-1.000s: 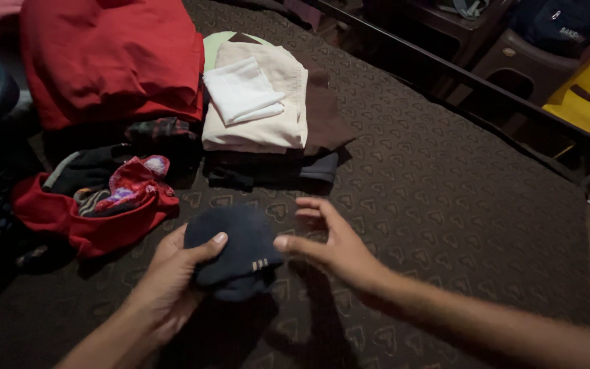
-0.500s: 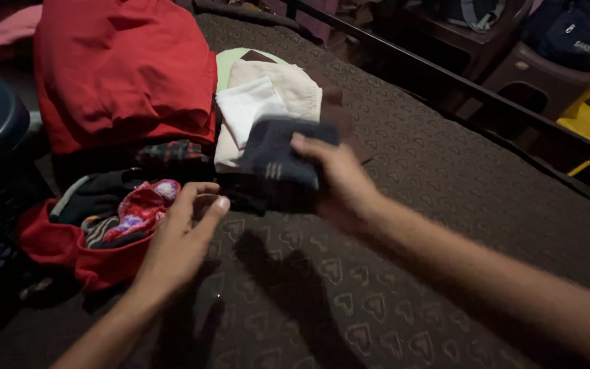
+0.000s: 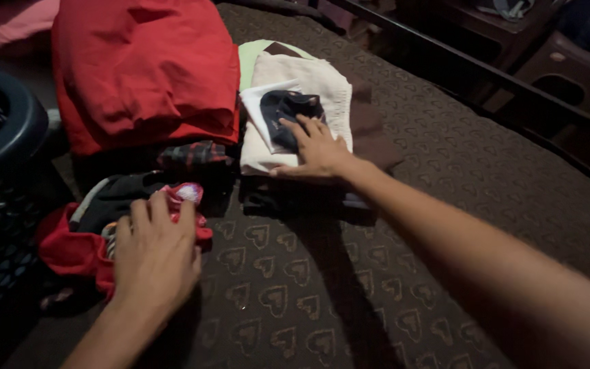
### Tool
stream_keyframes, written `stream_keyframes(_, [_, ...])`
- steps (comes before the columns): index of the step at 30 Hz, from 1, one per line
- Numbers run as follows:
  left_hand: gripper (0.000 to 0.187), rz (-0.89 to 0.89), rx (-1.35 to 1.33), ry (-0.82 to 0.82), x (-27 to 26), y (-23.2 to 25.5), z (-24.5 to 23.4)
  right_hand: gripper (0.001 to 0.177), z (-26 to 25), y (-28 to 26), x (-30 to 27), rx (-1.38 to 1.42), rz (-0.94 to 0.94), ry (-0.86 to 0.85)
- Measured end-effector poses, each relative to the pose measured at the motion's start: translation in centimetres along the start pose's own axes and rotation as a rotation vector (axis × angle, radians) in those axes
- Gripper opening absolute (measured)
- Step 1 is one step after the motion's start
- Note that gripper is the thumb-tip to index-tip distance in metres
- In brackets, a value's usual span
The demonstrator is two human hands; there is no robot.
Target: The person folds various garments on a bed and places them into a laundry basket. They handle socks, underwear, shirts, and pants, folding each item neatly before stacking them in the basket.
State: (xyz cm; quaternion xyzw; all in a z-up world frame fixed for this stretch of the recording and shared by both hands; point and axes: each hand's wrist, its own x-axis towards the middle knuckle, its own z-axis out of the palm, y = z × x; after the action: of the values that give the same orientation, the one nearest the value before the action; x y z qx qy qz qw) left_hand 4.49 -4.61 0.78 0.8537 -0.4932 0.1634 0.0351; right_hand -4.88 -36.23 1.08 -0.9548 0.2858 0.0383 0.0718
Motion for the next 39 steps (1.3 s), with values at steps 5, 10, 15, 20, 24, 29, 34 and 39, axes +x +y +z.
stream_keyframes(5, [0.044,0.044,0.111,-0.084,-0.7,-2.6,-0.4,0.109,-1.1,-2.5,-4.2,-0.095,-0.268,0.386])
stream_keyframes(10, [0.055,0.113,-0.316,0.002,-1.5,-1.6,-2.9,0.098,-0.5,-7.6,-11.3,0.114,-0.570,0.338])
stream_keyframes(15, [0.037,0.184,-1.024,0.064,-2.2,1.2,-6.5,0.086,-2.0,-11.5,-18.0,0.970,-0.533,0.014])
stream_keyframes(20, [0.027,0.101,-1.141,-0.076,-3.3,2.4,-8.3,0.057,-4.3,-9.3,-22.6,0.966,-0.226,-0.214])
stream_keyframes(24, [0.075,0.230,-0.874,-0.125,-4.6,2.5,-6.2,0.049,-3.3,-5.9,-24.9,1.175,-0.078,-0.315])
stream_keyframes(29, [0.073,0.161,-0.502,-0.523,-6.9,0.1,-3.0,0.059,-2.6,-0.9,-27.4,1.513,0.229,-0.343])
stream_keyframes(34, [0.044,0.360,-0.790,-0.460,-7.2,1.3,-4.2,0.089,-2.4,0.7,-28.6,0.340,0.003,-0.217])
stream_keyframes(39, [0.037,0.217,-0.895,-0.754,-6.2,5.6,-9.3,0.097,-2.7,-3.4,-29.0,0.519,-0.561,-0.128])
